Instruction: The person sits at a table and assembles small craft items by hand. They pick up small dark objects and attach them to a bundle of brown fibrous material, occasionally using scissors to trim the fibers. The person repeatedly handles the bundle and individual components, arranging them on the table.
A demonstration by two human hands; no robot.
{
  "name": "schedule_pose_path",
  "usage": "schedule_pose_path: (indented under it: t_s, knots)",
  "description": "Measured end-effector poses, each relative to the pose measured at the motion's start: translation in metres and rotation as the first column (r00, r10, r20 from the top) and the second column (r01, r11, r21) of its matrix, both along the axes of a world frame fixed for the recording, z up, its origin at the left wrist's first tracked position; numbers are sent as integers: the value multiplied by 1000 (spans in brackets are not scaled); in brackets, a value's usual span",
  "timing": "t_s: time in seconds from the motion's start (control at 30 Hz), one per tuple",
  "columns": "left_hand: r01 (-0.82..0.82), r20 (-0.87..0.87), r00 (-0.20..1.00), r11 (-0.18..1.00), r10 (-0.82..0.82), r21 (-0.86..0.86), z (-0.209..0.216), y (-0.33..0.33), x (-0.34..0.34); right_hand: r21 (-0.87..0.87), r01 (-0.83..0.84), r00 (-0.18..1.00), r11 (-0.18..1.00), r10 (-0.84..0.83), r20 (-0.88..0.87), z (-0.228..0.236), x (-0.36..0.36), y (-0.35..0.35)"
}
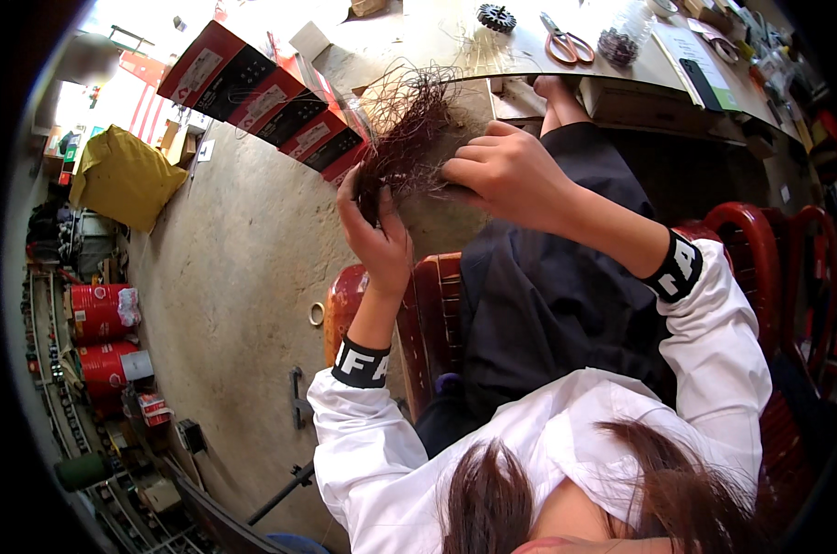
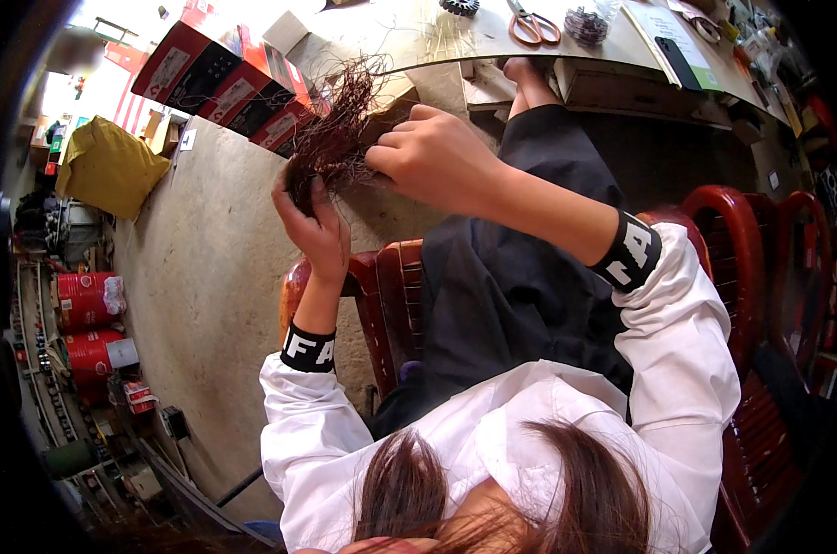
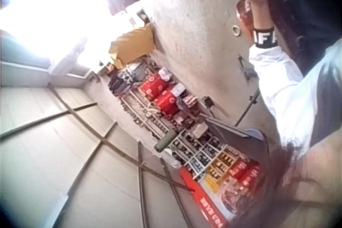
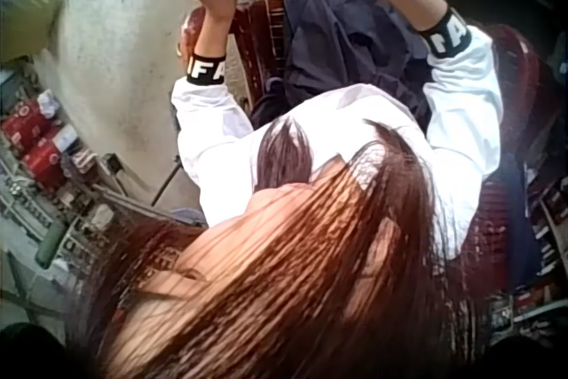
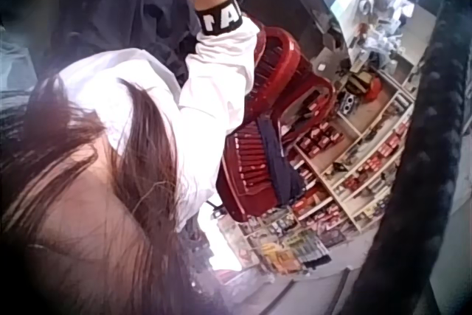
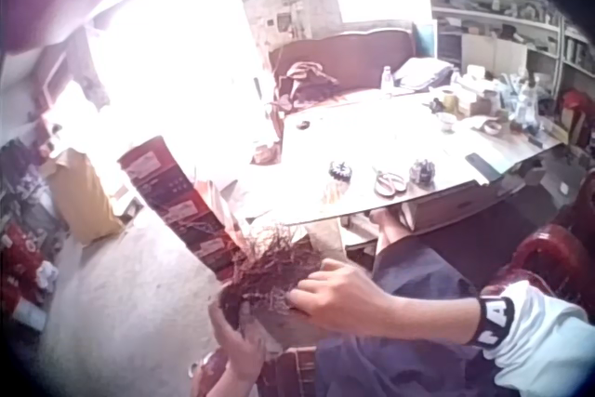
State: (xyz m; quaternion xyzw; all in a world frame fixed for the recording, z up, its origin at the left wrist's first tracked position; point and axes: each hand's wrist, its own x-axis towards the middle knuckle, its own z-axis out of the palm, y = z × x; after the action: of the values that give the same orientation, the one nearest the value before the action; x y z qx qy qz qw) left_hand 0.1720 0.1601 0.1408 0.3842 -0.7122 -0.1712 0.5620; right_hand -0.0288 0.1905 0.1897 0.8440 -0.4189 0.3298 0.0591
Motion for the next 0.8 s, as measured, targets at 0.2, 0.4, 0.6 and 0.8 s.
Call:
schedule_pose_path:
  t_s: [0.2, 0.4, 0.6, 0.8]
  knots:
    - [-2, -28, 1000, 999, 4, 54, 2, 5, -2, -29, 16, 1000, 999, -17, -21, -1, 11, 2]
    - [1, -49, 999, 998, 2, 60, 3, 5, -4, -87, 38, 994, 995, -29, 106, -8, 23, -1]
    - [6, -33, 999, 997, -4, 83, 3, 4, -1, -17, -30, 979, 999, 33, 199, -10, 15, 5]
    - [30, -55, 998, 996, -25, 88, 8, 8, -8, -15, 20, 980, 1000, -17, 198, -10, 8, 14]
